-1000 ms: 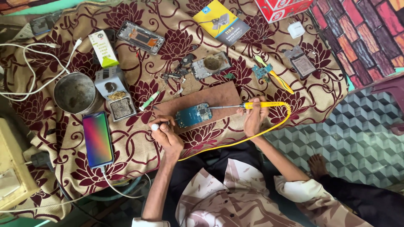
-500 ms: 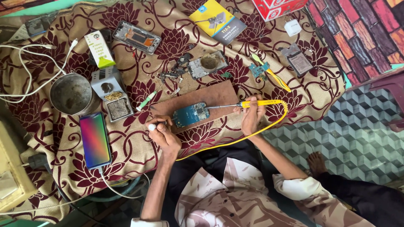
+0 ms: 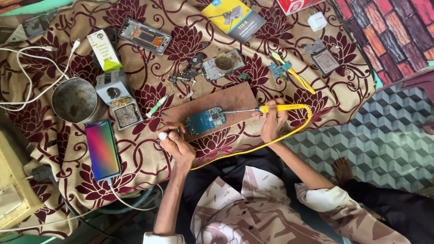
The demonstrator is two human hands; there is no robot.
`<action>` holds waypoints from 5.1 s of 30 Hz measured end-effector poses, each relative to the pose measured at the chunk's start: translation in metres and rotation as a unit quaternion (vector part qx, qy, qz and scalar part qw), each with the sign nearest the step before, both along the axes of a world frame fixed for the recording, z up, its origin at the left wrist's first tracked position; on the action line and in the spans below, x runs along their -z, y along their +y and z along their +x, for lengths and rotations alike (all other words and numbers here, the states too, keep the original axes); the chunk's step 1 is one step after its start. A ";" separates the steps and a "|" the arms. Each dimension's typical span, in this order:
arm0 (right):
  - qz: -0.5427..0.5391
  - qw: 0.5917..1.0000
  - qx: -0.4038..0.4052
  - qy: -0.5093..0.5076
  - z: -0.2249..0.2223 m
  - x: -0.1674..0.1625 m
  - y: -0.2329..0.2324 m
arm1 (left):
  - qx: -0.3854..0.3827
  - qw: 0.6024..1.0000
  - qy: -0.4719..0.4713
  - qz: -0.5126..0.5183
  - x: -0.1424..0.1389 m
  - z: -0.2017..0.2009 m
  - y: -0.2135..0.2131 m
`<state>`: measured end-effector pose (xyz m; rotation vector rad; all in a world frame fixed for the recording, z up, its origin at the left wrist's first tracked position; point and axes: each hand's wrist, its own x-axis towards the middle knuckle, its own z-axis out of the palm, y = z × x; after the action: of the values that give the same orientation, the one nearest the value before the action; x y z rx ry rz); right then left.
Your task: The person uses a soldering iron and solder wire to work on a small blue circuit board placed on a wooden block. They repeatedly apply heat and solder to specific points on the board while holding it steady with their other hand.
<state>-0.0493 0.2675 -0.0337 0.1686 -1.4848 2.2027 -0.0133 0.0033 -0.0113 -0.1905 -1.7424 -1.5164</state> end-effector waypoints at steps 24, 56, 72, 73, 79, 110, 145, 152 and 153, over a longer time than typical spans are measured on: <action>0.408 0.904 0.099 0.077 0.031 -0.087 -0.017 | 0.004 1.000 -0.017 0.007 -0.005 0.003 0.005; 0.156 0.980 0.114 -0.046 -0.070 -0.076 -0.034 | -0.003 1.000 0.013 0.013 -0.009 -0.008 0.009; 0.250 0.955 0.162 -0.001 -0.081 -0.068 -0.043 | -0.002 1.000 0.008 0.013 0.002 -0.011 0.009; 0.246 0.956 0.161 -0.001 -0.082 -0.068 -0.044 | -0.003 1.000 0.012 0.007 0.001 -0.011 0.009; 0.144 0.972 0.158 -0.096 -0.064 -0.065 -0.033 | -0.003 1.000 0.006 0.015 -0.002 -0.007 0.007; 0.022 0.998 -0.066 0.007 0.009 0.013 -0.003 | 0.025 0.999 -0.012 0.035 -0.004 0.007 0.002; 0.032 0.997 -0.069 0.003 0.009 0.008 -0.002 | 0.007 1.000 -0.026 0.017 -0.004 0.008 0.000; 0.082 0.995 -0.064 -0.005 0.007 0.006 -0.004 | 0.017 0.999 -0.021 0.020 -0.004 0.008 0.000; 0.087 0.994 -0.061 -0.010 0.008 0.006 -0.004 | 0.018 0.999 -0.020 0.018 -0.004 0.008 0.000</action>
<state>-0.0417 0.2635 -0.0392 0.3021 -1.7199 2.1733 -0.0050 0.0028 -0.0071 -0.1740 -1.7505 -1.5860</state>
